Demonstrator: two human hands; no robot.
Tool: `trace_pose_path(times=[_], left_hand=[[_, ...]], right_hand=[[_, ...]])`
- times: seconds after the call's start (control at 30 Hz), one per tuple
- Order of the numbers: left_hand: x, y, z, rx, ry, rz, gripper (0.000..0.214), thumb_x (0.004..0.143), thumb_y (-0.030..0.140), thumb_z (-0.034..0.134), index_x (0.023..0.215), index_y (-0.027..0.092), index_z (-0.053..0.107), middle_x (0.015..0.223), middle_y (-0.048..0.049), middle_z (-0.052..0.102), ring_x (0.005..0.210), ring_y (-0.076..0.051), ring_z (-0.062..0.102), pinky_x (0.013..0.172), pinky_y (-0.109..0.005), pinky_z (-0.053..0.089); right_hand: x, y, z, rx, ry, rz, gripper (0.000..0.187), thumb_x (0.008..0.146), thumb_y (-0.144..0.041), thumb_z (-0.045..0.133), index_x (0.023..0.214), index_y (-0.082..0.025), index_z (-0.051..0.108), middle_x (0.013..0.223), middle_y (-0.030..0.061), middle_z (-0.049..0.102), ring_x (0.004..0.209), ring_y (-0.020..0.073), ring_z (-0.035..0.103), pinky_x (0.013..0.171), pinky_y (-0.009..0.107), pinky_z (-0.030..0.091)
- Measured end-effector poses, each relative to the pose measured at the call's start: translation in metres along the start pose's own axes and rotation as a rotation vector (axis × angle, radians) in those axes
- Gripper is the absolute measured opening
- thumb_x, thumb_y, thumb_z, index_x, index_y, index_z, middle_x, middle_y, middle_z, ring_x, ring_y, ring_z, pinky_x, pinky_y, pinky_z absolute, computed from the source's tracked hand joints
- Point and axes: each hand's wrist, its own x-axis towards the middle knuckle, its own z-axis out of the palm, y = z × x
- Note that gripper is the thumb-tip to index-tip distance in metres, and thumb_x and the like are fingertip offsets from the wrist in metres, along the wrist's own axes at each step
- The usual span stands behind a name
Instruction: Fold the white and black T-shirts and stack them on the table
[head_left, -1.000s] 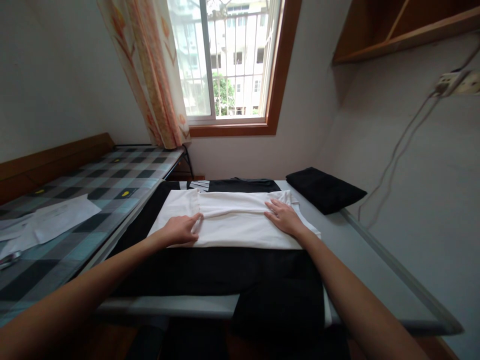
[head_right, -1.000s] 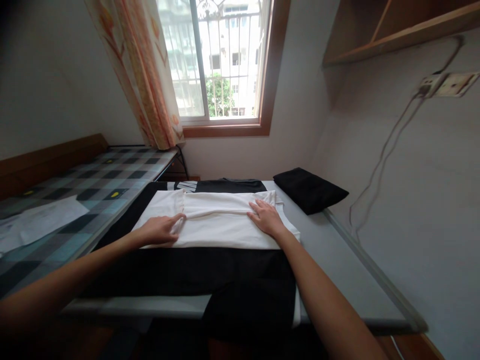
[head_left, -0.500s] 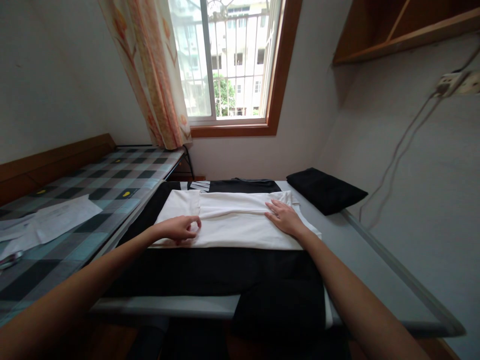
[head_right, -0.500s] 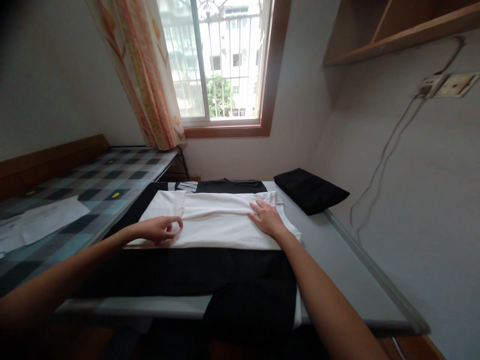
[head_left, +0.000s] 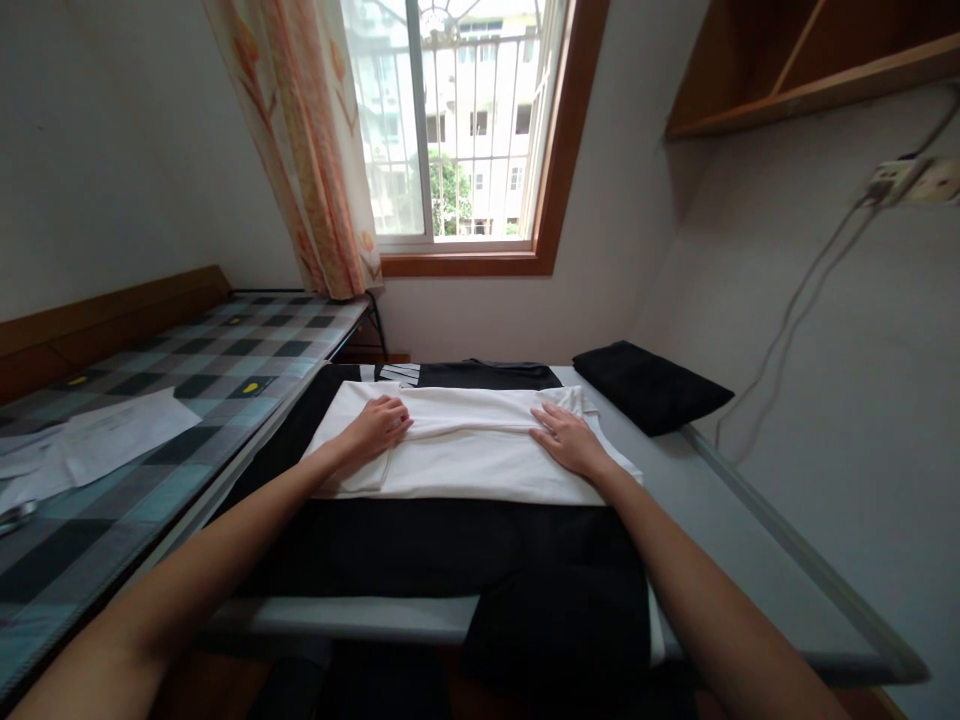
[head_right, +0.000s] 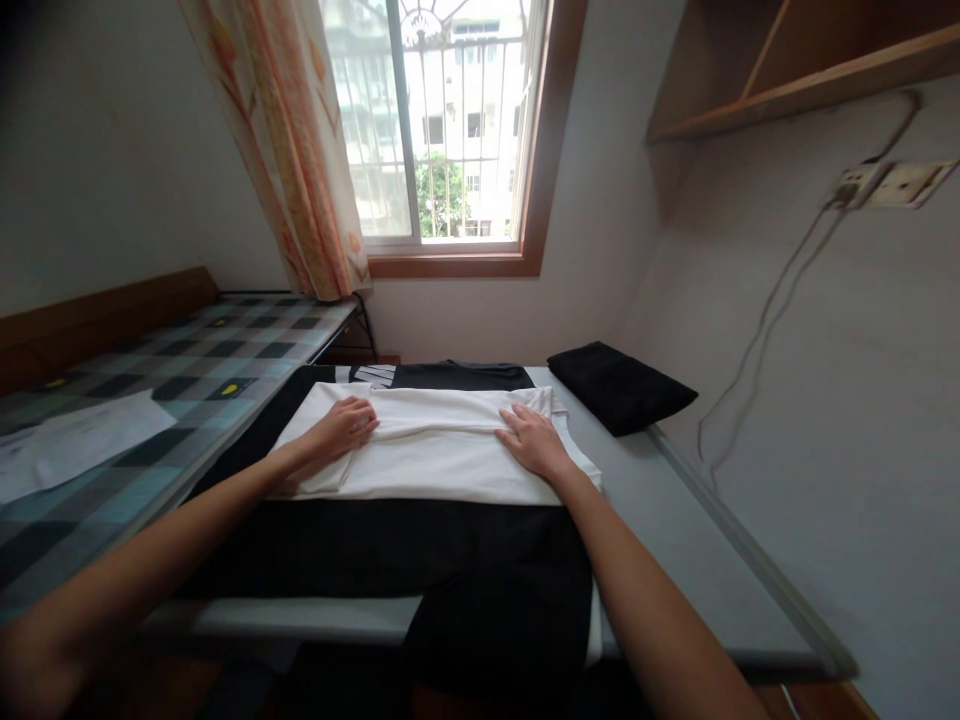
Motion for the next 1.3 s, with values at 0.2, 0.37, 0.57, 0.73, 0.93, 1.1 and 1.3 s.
trace_pose_path(times=[0.2, 0.37, 0.57, 0.73, 0.93, 1.1, 1.3], left_hand=[[0.006, 0.004, -0.002, 0.087, -0.032, -0.041, 0.046, 0.094, 0.047, 0.038, 0.072, 0.020, 0.068, 0.086, -0.0098, 0.064, 0.100, -0.025, 0.050, 0.098, -0.045, 0.030], [0.006, 0.009, -0.004, 0.045, -0.089, -0.030, 0.051, 0.094, 0.050, 0.036, 0.070, 0.021, 0.071, 0.095, -0.0107, 0.063, 0.095, -0.023, 0.053, 0.093, -0.039, 0.039], [0.001, 0.006, 0.000, -0.046, -0.070, -0.026, 0.054, 0.096, 0.048, 0.031, 0.066, 0.021, 0.067, 0.097, -0.0080, 0.059, 0.092, -0.020, 0.056, 0.092, -0.033, 0.042], [-0.001, -0.002, -0.002, -0.282, -0.026, -0.172, 0.058, 0.095, 0.050, 0.028, 0.054, 0.019, 0.054, 0.099, -0.0070, 0.058, 0.084, -0.016, 0.055, 0.087, -0.029, 0.046], [-0.002, 0.003, 0.007, -0.137, 0.073, -0.061, 0.051, 0.095, 0.046, 0.034, 0.062, 0.019, 0.062, 0.093, -0.0087, 0.057, 0.092, -0.021, 0.054, 0.095, -0.037, 0.042], [0.003, 0.000, 0.014, -0.156, 0.077, -0.087, 0.050, 0.096, 0.042, 0.032, 0.067, 0.018, 0.064, 0.096, -0.0085, 0.058, 0.095, -0.021, 0.055, 0.096, -0.037, 0.042], [0.020, -0.006, 0.007, -0.173, 0.141, -0.421, 0.029, 0.089, 0.043, 0.047, 0.095, 0.018, 0.061, 0.100, -0.0082, 0.062, 0.090, -0.020, 0.060, 0.081, -0.030, 0.047]], right_hand=[[0.000, 0.002, 0.001, -0.003, 0.005, -0.010, 0.051, 0.094, -0.045, 0.044, 0.134, -0.017, 0.057, 0.143, 0.0151, 0.048, 0.133, 0.0294, 0.043, 0.108, 0.046, 0.036], [-0.001, 0.001, 0.001, 0.018, 0.012, 0.001, 0.049, 0.093, -0.044, 0.045, 0.134, -0.020, 0.057, 0.144, 0.0133, 0.048, 0.133, 0.0303, 0.043, 0.108, 0.048, 0.036], [-0.001, 0.000, 0.000, 0.000, 0.003, 0.002, 0.051, 0.094, -0.044, 0.043, 0.135, -0.017, 0.057, 0.144, 0.0149, 0.047, 0.133, 0.0298, 0.044, 0.108, 0.047, 0.036], [-0.001, 0.000, 0.000, 0.010, 0.005, 0.009, 0.049, 0.093, -0.045, 0.044, 0.134, -0.020, 0.057, 0.144, 0.0128, 0.048, 0.133, 0.0300, 0.044, 0.107, 0.048, 0.036], [-0.001, -0.001, 0.000, 0.002, -0.004, 0.013, 0.051, 0.094, -0.047, 0.043, 0.135, -0.019, 0.057, 0.145, 0.0140, 0.047, 0.133, 0.0309, 0.043, 0.107, 0.049, 0.036], [0.000, -0.001, 0.000, -0.027, -0.010, 0.009, 0.052, 0.094, -0.046, 0.043, 0.136, -0.018, 0.055, 0.145, 0.0149, 0.047, 0.134, 0.0298, 0.043, 0.108, 0.047, 0.036], [0.000, 0.000, 0.003, -0.032, 0.007, 0.005, 0.052, 0.094, -0.047, 0.043, 0.134, -0.018, 0.057, 0.144, 0.0148, 0.048, 0.132, 0.0302, 0.044, 0.107, 0.047, 0.036]])
